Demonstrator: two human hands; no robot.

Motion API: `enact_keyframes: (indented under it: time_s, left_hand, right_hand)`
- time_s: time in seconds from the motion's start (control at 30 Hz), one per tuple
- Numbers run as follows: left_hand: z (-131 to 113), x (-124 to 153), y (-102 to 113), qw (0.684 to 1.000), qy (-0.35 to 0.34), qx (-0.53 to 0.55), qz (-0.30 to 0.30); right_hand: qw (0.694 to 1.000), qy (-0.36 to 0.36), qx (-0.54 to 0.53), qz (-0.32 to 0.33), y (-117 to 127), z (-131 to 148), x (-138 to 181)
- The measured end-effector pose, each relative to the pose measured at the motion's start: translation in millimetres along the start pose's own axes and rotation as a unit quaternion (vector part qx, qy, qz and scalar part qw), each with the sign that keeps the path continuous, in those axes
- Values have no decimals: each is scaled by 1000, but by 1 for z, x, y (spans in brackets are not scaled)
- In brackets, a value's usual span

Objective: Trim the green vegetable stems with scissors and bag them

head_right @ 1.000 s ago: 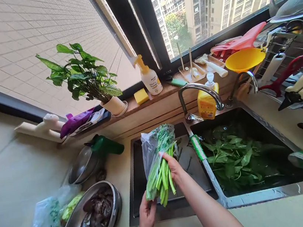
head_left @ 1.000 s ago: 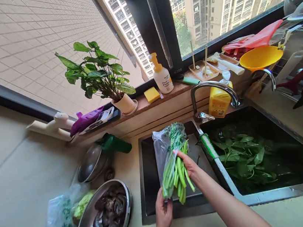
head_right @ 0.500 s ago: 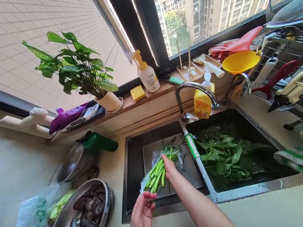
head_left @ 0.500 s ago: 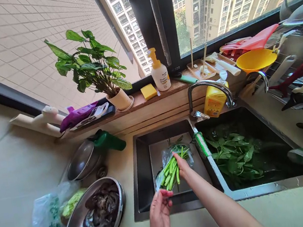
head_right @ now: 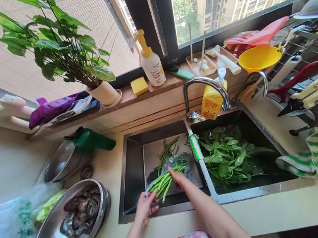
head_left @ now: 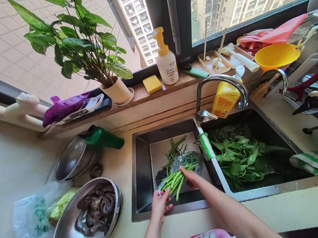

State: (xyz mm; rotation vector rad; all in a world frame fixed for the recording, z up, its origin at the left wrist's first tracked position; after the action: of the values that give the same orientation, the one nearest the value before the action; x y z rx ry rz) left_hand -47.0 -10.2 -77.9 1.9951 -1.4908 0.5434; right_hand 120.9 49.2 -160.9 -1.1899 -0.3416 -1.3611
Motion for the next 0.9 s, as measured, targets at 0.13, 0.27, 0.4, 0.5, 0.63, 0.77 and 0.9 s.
enact_keyframes:
  time_s: [0.13, 0.27, 0.4, 0.5, 0.63, 0.77, 0.9]
  left_hand:
    - [-2, -10, 0, 993, -15, -119, -6]
    - [-15, -30, 2, 923, -88, -373, -20]
    - [-19, -54, 13, 874, -84, -477, -30]
    - [-14, -66, 22, 866, -72, -493, -24]
    - [-7, -74, 33, 859, -75, -505, -28]
    - [-6, -79, 42, 848, -80, -523, -21]
    - [-8, -78, 45, 848, -79, -523, -19]
  right_hand:
    - [989, -10, 112, -91, 0, 1, -7]
    - [977, 20, 173, -127, -12, 5, -11]
    - [956, 68, 214, -190, -4, 20, -10]
    - [935, 90, 240, -245, 8, 30, -12]
    - [917, 92, 269, -278, 17, 40, -25]
    - [903, 95, 279, -311, 25, 60, -28]
    - [893, 132, 316, -291, 27, 85, -11]
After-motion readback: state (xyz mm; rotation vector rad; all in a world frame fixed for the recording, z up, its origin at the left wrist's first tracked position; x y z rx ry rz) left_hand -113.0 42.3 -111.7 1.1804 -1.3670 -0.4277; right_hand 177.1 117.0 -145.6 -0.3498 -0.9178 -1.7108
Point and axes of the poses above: each hand's wrist, its own x-axis away from the middle knuckle, its own y-axis out of the back of the hand, z = x × y, the point moved 2 cm from there along -x, towards the middle knuckle, and after that the axes turned 6 degrees about -y, right-handed, at the moved point
